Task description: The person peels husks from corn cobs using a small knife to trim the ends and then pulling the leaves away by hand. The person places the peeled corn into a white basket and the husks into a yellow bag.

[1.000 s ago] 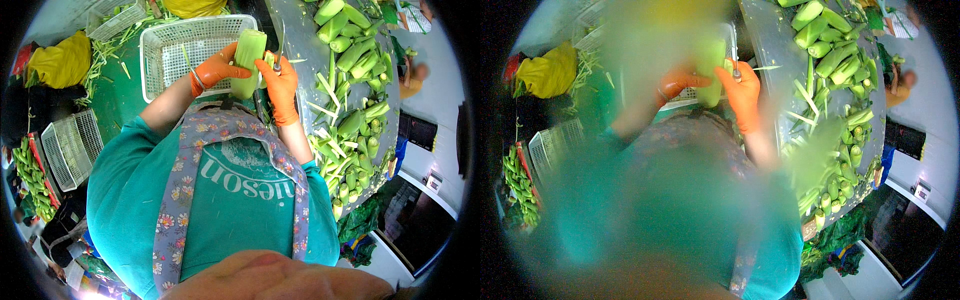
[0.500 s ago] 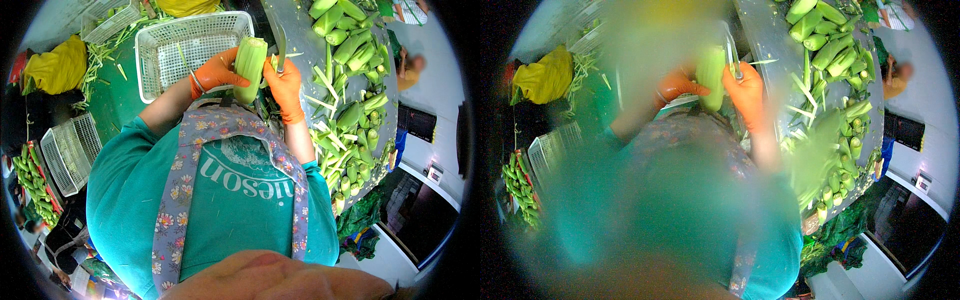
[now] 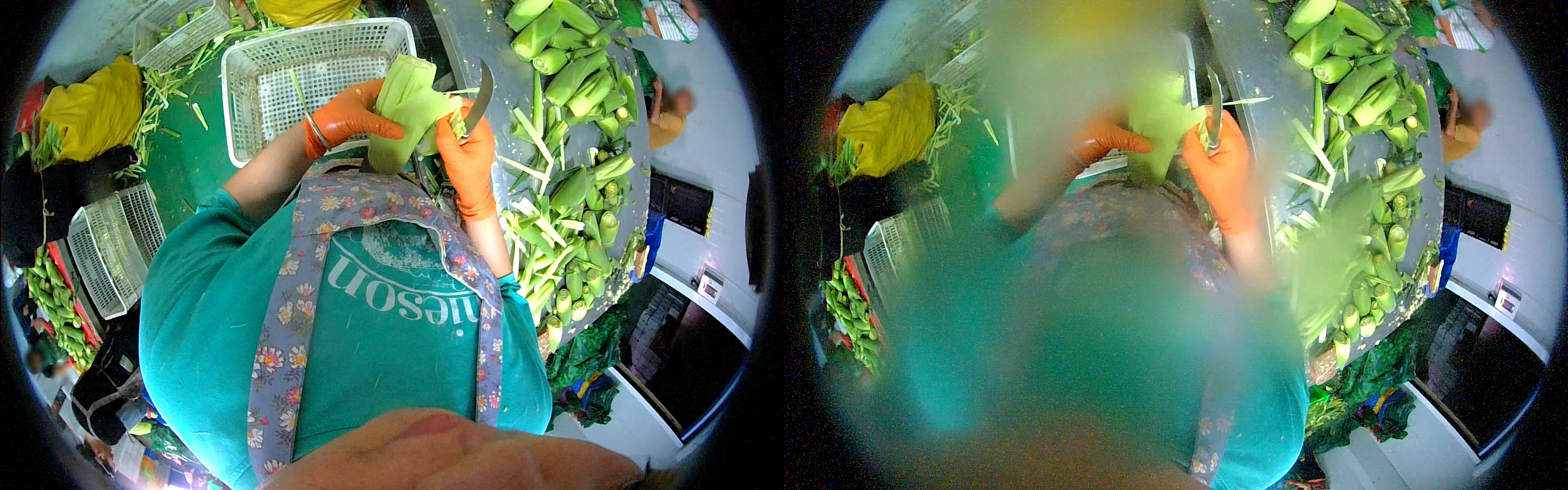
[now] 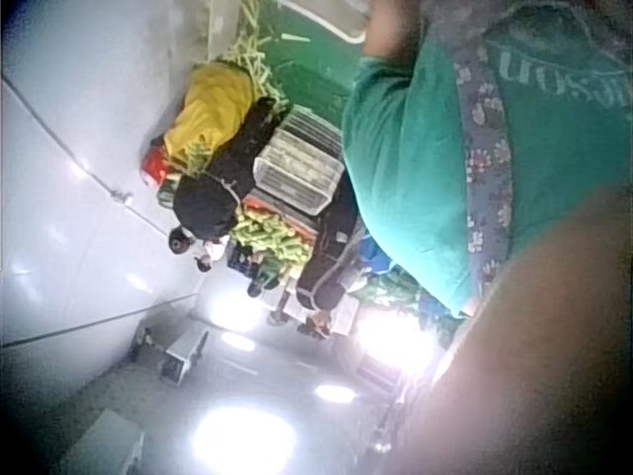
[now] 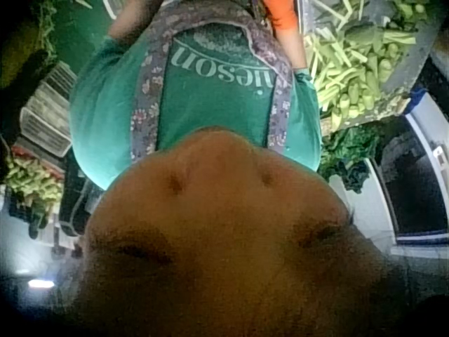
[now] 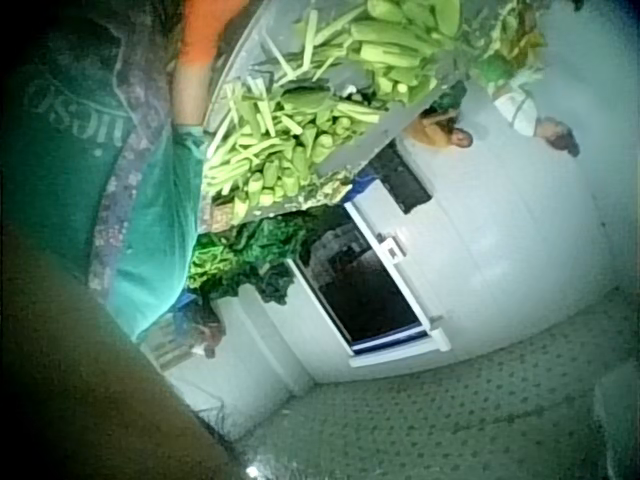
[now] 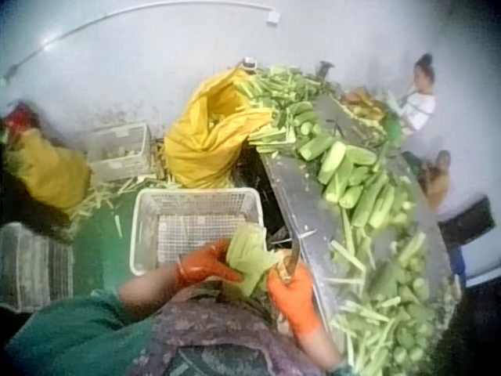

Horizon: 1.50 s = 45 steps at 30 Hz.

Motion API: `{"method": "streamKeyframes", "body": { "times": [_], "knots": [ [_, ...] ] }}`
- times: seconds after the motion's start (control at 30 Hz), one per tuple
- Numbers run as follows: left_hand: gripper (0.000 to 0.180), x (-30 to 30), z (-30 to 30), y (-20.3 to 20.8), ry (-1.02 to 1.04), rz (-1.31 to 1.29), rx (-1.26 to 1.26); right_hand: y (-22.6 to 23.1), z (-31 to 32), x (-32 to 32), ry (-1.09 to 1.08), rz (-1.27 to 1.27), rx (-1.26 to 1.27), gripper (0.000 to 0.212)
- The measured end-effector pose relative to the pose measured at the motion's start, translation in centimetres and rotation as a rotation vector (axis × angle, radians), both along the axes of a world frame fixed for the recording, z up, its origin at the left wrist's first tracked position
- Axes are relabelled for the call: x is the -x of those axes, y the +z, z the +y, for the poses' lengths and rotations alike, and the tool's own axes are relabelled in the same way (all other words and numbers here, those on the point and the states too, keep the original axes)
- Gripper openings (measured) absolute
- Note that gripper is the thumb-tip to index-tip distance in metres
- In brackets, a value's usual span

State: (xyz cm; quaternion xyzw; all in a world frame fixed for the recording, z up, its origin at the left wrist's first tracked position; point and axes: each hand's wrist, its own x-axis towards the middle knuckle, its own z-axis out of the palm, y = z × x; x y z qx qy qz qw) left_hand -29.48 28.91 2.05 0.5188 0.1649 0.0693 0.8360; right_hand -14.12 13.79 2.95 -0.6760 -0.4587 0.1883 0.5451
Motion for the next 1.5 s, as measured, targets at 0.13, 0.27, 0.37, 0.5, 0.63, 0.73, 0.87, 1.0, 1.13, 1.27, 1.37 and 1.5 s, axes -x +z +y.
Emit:
{"method": "streamKeyframes", "body": {
  "times": [0.13, 0.27, 0.37, 0.5, 0.63, 0.73, 0.87, 1.0, 1.13, 1.27, 1.37, 1.5],
  "knots": [
    [0.064, -0.2, 0.4, -2.8, -0.025, -0.063, 0.08, -0.3, 0.4, 0.6, -0.035, 0.404, 0.052, 0.008],
    [0.067, -0.6, 1.4, -4.6, -0.023, -0.103, 0.183, -2.1, -0.1, -0.7, -0.063, 1.039, 0.029, 0.023],
    [0.067, -0.9, 0.9, -5.5, -0.029, -0.203, 0.262, -0.9, 1.5, 0.6, -0.045, 1.02, -0.05, 0.019],
    [0.065, -0.7, -0.4, -4.3, 0.008, -0.205, 0.34, -1.8, 2.4, 1.1, 0.008, 0.965, -0.149, 0.023],
    [0.064, 0.0, -0.7, -4.5, -0.013, -0.153, 0.363, -3.6, 1.5, 0.2, 0.048, 0.784, 0.055, 0.026],
    [0.062, -1.0, 2.0, -8.3, 0.029, -0.171, 0.347, -2.5, 1.0, 0.6, 0.012, 1.063, -0.013, 0.017],
    [0.055, 0.8, 8.8, -9.1, 0.637, -0.375, 0.742, -2.9, -4.1, -2.7, 0.113, 0.434, 0.109, 0.021],
    [0.036, 3.1, 12.1, -7.5, 0.852, -0.36, 0.554, -2.7, -6.0, -6.3, -0.005, 0.287, 0.014, 0.022],
    [0.046, 0.3, 8.4, -8.9, 0.384, -0.279, 0.692, -0.1, -2.3, -3.6, -0.117, 0.308, 0.185, 0.027],
    [0.048, -2.8, 3.3, -8.9, 0.103, -0.288, 0.759, 1.6, 2.5, 0.4, 0.008, 0.404, 0.163, 0.047],
    [0.05, -2.4, 0.7, -5.4, 0.034, -0.279, 0.55, 0.0, 2.7, 0.3, -0.063, 0.405, 0.159, 0.04],
    [0.053, -1.2, 0.1, -3.5, 0.076, -0.208, 0.234, 0.1, 2.1, 0.1, -0.085, 0.468, 0.122, 0.026]
  ]
}}
